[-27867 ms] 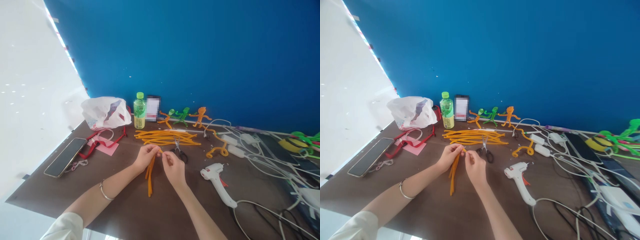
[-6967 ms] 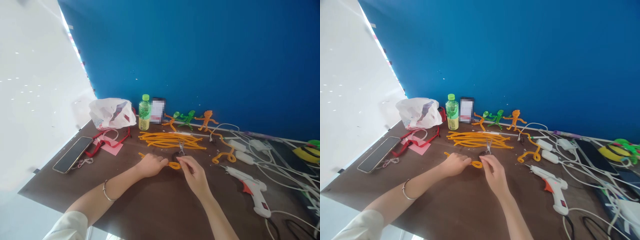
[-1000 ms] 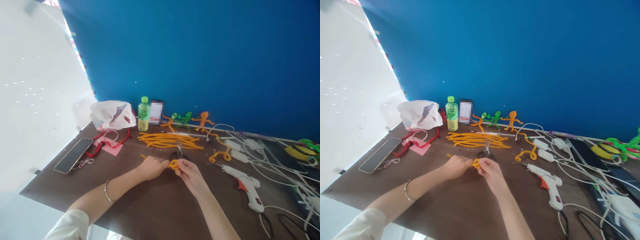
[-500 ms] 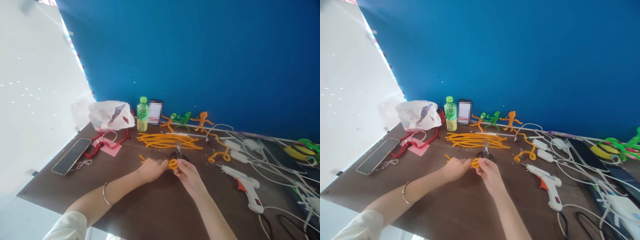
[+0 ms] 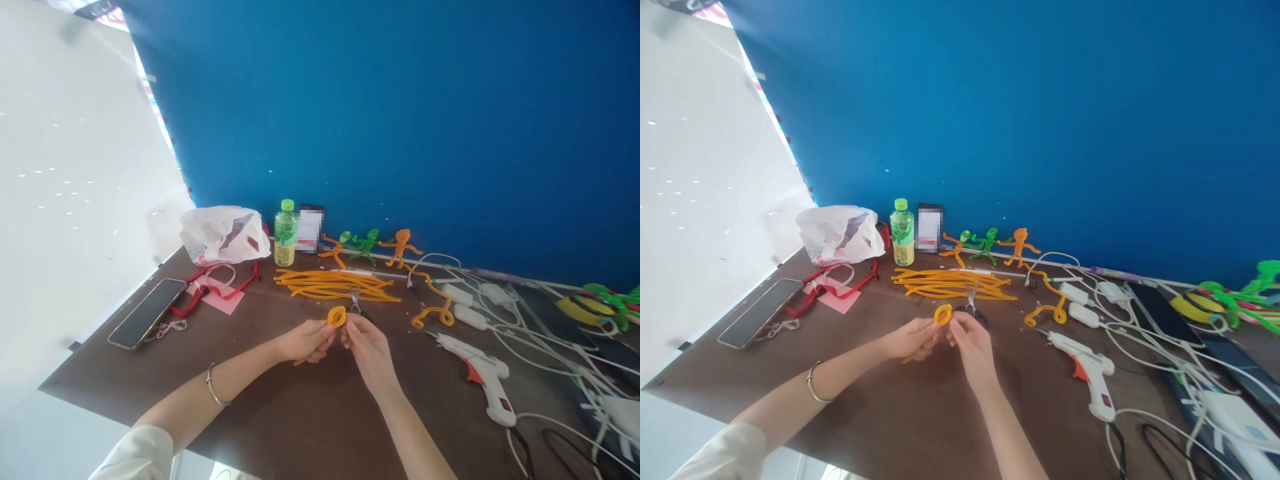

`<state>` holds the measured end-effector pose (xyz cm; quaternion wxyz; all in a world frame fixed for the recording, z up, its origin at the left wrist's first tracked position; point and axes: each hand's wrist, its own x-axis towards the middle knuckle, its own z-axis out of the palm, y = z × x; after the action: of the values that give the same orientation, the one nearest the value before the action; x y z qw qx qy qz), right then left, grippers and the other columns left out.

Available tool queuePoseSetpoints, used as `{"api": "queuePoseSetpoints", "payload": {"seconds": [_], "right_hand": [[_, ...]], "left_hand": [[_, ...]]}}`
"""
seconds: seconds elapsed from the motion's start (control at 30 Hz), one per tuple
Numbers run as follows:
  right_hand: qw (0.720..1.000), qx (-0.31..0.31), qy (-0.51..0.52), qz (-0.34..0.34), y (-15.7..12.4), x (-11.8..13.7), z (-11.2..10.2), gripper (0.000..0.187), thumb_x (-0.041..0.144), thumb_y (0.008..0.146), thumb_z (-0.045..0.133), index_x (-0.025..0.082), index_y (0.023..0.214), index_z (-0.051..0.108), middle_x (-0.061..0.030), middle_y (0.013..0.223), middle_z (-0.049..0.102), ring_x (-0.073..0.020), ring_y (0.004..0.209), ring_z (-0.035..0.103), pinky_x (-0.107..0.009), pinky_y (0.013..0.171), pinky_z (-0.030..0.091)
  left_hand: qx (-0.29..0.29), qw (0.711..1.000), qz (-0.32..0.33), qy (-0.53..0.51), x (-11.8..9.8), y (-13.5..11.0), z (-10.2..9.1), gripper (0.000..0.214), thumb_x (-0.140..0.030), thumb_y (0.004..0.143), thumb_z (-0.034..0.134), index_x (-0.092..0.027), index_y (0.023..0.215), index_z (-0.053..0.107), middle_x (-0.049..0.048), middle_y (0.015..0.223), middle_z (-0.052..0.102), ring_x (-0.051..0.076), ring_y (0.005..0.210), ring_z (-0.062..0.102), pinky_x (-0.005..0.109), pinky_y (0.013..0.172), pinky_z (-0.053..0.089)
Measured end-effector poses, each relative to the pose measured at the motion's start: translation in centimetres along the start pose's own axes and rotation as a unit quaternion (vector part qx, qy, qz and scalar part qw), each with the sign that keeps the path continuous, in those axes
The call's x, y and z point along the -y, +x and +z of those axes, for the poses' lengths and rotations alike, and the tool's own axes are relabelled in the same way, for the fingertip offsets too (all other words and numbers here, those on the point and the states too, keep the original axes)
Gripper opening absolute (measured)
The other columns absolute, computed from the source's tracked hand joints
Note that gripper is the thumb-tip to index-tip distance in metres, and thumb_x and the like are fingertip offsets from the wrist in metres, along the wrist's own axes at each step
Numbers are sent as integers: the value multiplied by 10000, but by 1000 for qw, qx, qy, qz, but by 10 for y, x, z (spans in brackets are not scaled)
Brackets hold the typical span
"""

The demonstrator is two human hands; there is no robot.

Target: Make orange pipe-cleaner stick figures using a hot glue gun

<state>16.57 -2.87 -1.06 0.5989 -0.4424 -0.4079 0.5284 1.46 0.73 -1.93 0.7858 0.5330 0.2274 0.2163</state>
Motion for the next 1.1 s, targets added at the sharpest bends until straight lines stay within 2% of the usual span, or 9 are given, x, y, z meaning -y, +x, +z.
{"api": "queuePoseSetpoints", "payload": {"seconds": [0.13,0.4,0.57,0.63,0.7,0.77,0.8,0.93,1.1], "right_hand": [[998,19,-48,-41,0,-6,1,157,333,679,699,183,707,661,-48,915,598,-93,577,465,-248,495,374],[994,4,-76,-78,-1,-9,8,165,330,715,659,171,679,632,-37,808,606,-94,529,463,-247,480,386],[990,19,-113,-82,3,-16,15,209,376,736,631,168,759,631,-47,785,617,-121,578,518,-248,501,430],[980,23,-168,-100,13,-18,14,240,395,788,563,169,848,619,-47,746,623,-133,562,541,-265,508,458],[939,34,-298,-168,29,-19,15,244,365,841,482,167,914,606,-62,768,630,-149,580,574,-279,521,485],[841,60,-460,-279,50,-23,20,239,293,869,425,167,952,610,-99,893,624,-173,692,608,-303,594,513],[814,72,-490,-304,60,-25,24,229,262,863,432,170,958,619,-111,926,614,-197,768,610,-331,649,516],[754,109,-537,-362,92,-36,43,168,212,825,502,206,850,668,-128,1034,594,-276,962,557,-453,792,466],[696,134,-552,-440,95,-22,46,300,85,864,387,205,912,658,-80,916,647,-226,1017,543,-469,952,352]], "left_hand": [[22,999,-33,-6,-6,-4,6,443,-626,756,431,-185,758,385,-105,518,230,17,352,184,165,353,140],[-47,997,-18,55,-8,-11,10,459,-626,754,433,-167,742,426,-86,517,291,36,400,265,189,389,212],[-27,998,-29,-40,-1,-19,-7,446,-590,743,501,-180,657,351,-97,505,207,20,389,168,181,381,126],[-84,993,29,-79,-2,-22,-21,419,-567,747,519,-183,681,364,-100,506,178,23,387,156,176,375,103],[-172,976,88,-102,-6,-25,-36,404,-558,755,514,-186,706,367,-98,525,180,19,389,137,168,377,86],[-246,956,121,-103,-10,-28,-51,393,-545,748,535,-185,723,378,-97,540,185,11,386,125,161,377,73],[-269,948,133,-109,-12,-29,-57,392,-544,740,544,-185,729,385,-97,543,185,10,382,127,159,378,73],[-282,940,132,-140,-16,-31,-70,364,-504,734,552,-156,807,473,-99,537,200,9,380,119,168,384,65],[-305,942,111,-84,-16,-27,-68,353,-494,749,504,-149,824,491,-101,524,201,18,365,116,186,384,59]]}}
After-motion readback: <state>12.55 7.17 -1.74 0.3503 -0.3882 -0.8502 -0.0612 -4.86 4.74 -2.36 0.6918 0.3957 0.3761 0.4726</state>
